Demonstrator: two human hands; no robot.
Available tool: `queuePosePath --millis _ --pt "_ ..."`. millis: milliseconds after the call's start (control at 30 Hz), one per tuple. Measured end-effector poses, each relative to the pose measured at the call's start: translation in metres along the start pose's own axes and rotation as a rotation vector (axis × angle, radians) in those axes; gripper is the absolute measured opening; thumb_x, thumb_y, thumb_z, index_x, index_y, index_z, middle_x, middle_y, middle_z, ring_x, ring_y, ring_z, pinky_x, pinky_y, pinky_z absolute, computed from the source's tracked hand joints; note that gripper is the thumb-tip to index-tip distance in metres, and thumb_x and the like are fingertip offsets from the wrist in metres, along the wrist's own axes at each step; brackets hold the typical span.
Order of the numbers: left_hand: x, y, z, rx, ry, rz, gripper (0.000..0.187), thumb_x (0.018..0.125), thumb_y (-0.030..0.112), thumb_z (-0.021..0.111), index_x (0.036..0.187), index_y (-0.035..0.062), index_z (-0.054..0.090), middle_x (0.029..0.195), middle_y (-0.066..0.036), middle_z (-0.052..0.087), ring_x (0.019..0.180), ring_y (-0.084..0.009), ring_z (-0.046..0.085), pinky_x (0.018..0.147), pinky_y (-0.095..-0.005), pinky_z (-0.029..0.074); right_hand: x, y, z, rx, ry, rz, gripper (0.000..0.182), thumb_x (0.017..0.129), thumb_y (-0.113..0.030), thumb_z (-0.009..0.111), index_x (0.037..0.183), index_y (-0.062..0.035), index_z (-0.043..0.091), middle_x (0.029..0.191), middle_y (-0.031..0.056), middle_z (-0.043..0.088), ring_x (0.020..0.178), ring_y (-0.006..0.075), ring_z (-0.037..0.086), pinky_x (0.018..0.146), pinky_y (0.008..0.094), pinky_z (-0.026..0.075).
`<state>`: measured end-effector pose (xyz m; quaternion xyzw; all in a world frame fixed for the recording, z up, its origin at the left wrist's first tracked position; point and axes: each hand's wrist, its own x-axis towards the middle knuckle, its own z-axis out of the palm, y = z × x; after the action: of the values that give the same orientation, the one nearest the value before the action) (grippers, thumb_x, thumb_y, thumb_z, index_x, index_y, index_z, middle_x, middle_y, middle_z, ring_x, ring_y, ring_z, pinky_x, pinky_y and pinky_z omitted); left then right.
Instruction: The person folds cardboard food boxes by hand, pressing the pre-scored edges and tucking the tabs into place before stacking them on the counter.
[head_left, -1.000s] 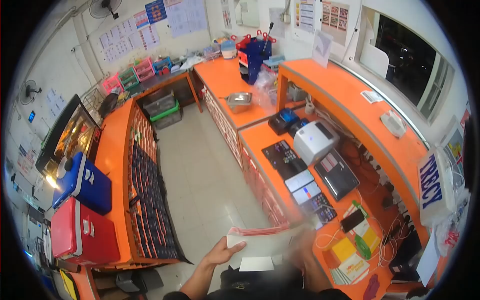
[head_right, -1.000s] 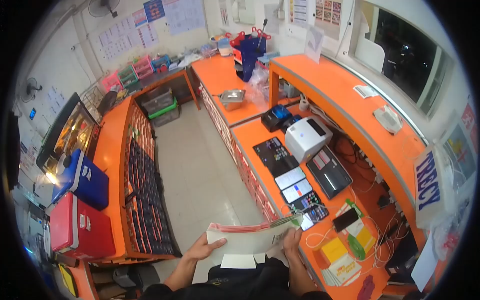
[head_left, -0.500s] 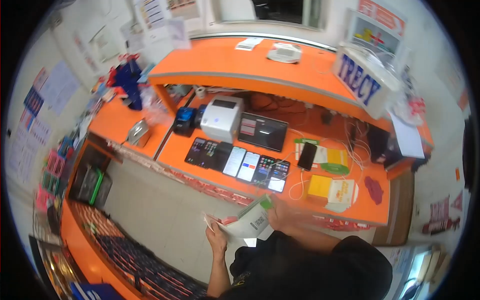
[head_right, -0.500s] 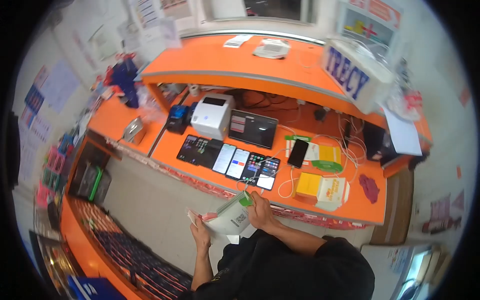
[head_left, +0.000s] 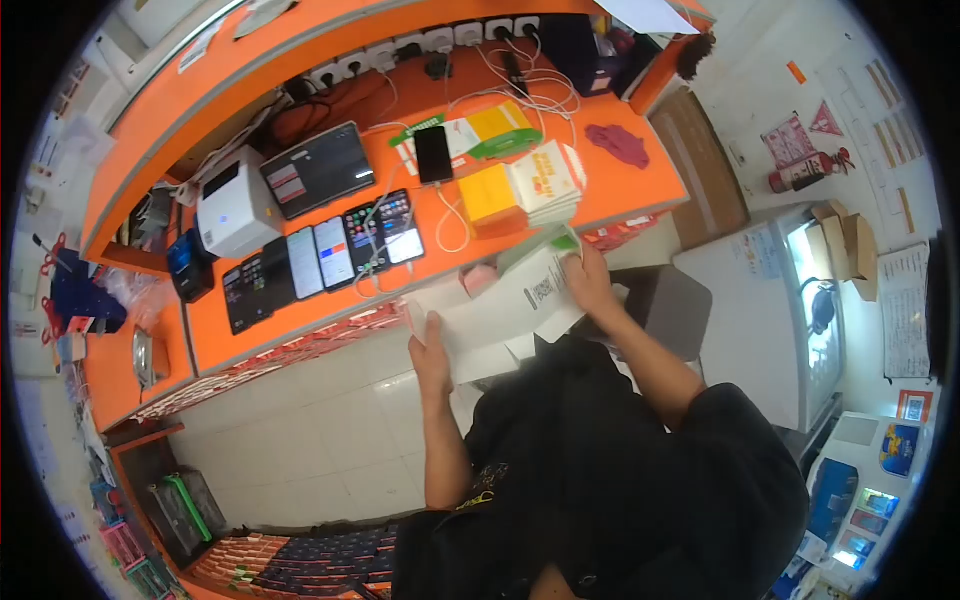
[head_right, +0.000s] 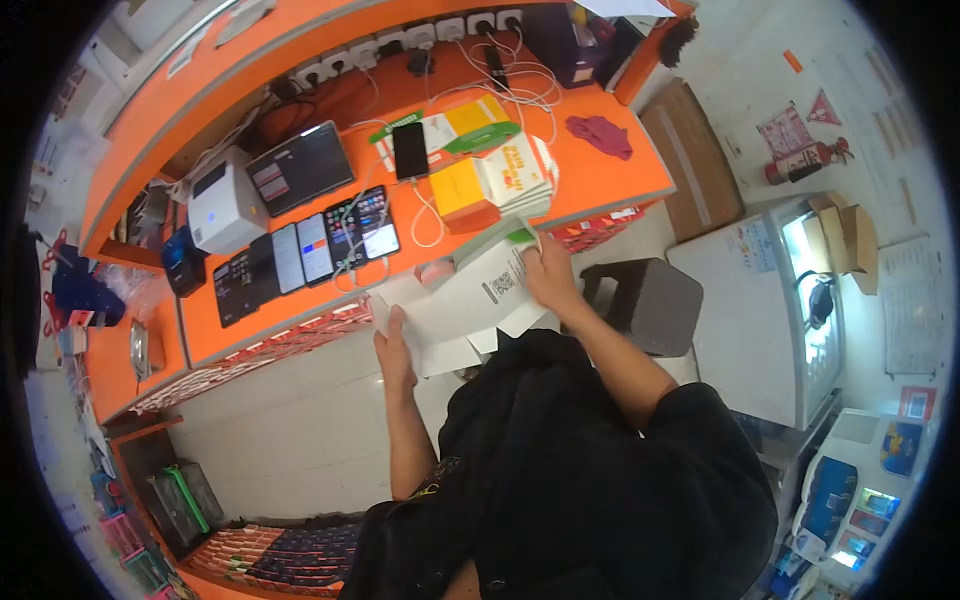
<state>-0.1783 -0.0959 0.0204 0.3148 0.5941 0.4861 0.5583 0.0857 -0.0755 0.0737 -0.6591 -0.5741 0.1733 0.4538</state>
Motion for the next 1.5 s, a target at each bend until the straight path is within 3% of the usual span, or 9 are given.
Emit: queuePosePath --millis 67,200,300,567,667,833,1200,1367,1500 --pt "-0.010 0.017 0.002 -0.077 -0.103 -0.173 0.053 0.093 0.027 0.067 0.133 -0.0041 0.051 0.123 -0.011 0.060 0.112 -0.0223 0.057 0.096 -0.0343 0.046 0.004 0.003 -0.034 0.552 -0.382 0.438 0.025 0.086 -0.012 0.069 0.107 0.0018 0.063 0.087 0.0169 0.071 0.083 0.0281 0.070 0.075 0.0397 0.054" --pt "-0.034 -0.042 -0.039 -0.607 -0.493 -0.374 0.070 0.082 0.012 0.073 0.143 0.0018 0.039 0.131 -0.012 0.056 0.118 -0.0288 0.056 0.101 -0.0424 0.045 0.009 0.037 -0.064 0.337 -0.655 0.589 0.046 0.074 -0.008 0.083 0.113 0.0021 0.062 0.101 0.0149 0.071 0.090 0.0221 0.069 0.082 0.0374 0.054" --pt "-0.058 -0.051 0.005 -0.659 -0.492 -0.199 0.072 0.079 0.010 0.069 0.143 0.0020 0.039 0.131 -0.017 0.055 0.117 -0.0328 0.058 0.098 -0.0447 0.050 0.010 0.054 -0.057 0.047 -0.505 0.253 0.052 0.071 -0.011 0.084 0.115 0.0039 0.060 0.099 0.0167 0.071 0.090 0.0262 0.069 0.082 0.0373 0.054" --pt "-0.103 -0.047 0.176 -0.159 -0.039 0.128 0.093 0.066 0.003 0.070 0.148 -0.0006 0.026 0.139 -0.011 0.045 0.133 -0.0236 0.040 0.112 -0.0397 0.032 0.053 0.104 -0.059 0.011 -0.644 0.023 0.023 0.082 -0.008 0.069 0.094 0.0006 0.052 0.073 0.0192 0.052 0.072 0.0436 0.060 0.066 0.0455 0.050" --pt "-0.141 -0.099 0.216 -0.213 0.255 -0.078 0.089 0.064 0.001 0.066 0.145 -0.0005 0.031 0.135 -0.012 0.048 0.129 -0.0246 0.044 0.110 -0.0399 0.035 0.047 0.122 -0.079 -0.007 -0.971 0.003 0.036 0.081 -0.010 0.073 0.110 0.0005 0.054 0.101 0.0156 0.063 0.091 0.0272 0.064 0.080 0.0373 0.050" --pt "-0.163 -0.112 0.212 -0.844 0.243 -0.091 0.080 0.068 0.003 0.065 0.142 0.0001 0.036 0.131 -0.013 0.051 0.123 -0.0242 0.051 0.104 -0.0385 0.042 0.079 0.213 -0.068 1.036 -1.559 0.743 0.091 0.070 -0.031 0.086 0.141 -0.0017 0.038 0.127 0.0125 0.052 0.122 0.0226 0.051 0.102 0.0363 0.045" --pt "-0.165 -0.212 0.328 -0.141 0.743 -0.302 0.046 0.076 0.012 0.080 0.115 -0.0054 0.061 0.103 -0.015 0.070 0.094 -0.0239 0.069 0.085 -0.0364 0.055 0.049 0.343 -0.071 0.929 -1.937 1.050 0.107 0.066 -0.027 0.087 0.150 -0.0028 0.024 0.138 0.0084 0.044 0.133 0.0224 0.041 0.109 0.0372 0.037" --pt "-0.184 -0.250 0.404 0.217 1.229 -0.154 0.054 0.067 0.022 0.090 0.106 -0.0058 0.064 0.097 -0.016 0.072 0.085 -0.0226 0.071 0.078 -0.0346 0.056 0.001 0.326 -0.132 0.702 -1.744 -0.008 0.116 0.062 -0.016 0.091 0.153 -0.0062 0.018 0.146 0.0119 0.035 0.138 0.0234 0.033 0.115 0.0392 0.028" --pt "-0.209 -0.261 0.417 0.239 1.298 -0.085 0.051 0.067 0.022 0.090 0.102 -0.0045 0.065 0.096 -0.015 0.072 0.086 -0.0243 0.071 0.079 -0.0347 0.055 0.010 0.331 -0.156 0.922 -1.949 0.012 0.131 0.060 -0.058 0.085 0.155 -0.0035 0.013 0.149 0.0136 0.032 0.142 0.0256 0.029 0.116 0.0396 0.026"
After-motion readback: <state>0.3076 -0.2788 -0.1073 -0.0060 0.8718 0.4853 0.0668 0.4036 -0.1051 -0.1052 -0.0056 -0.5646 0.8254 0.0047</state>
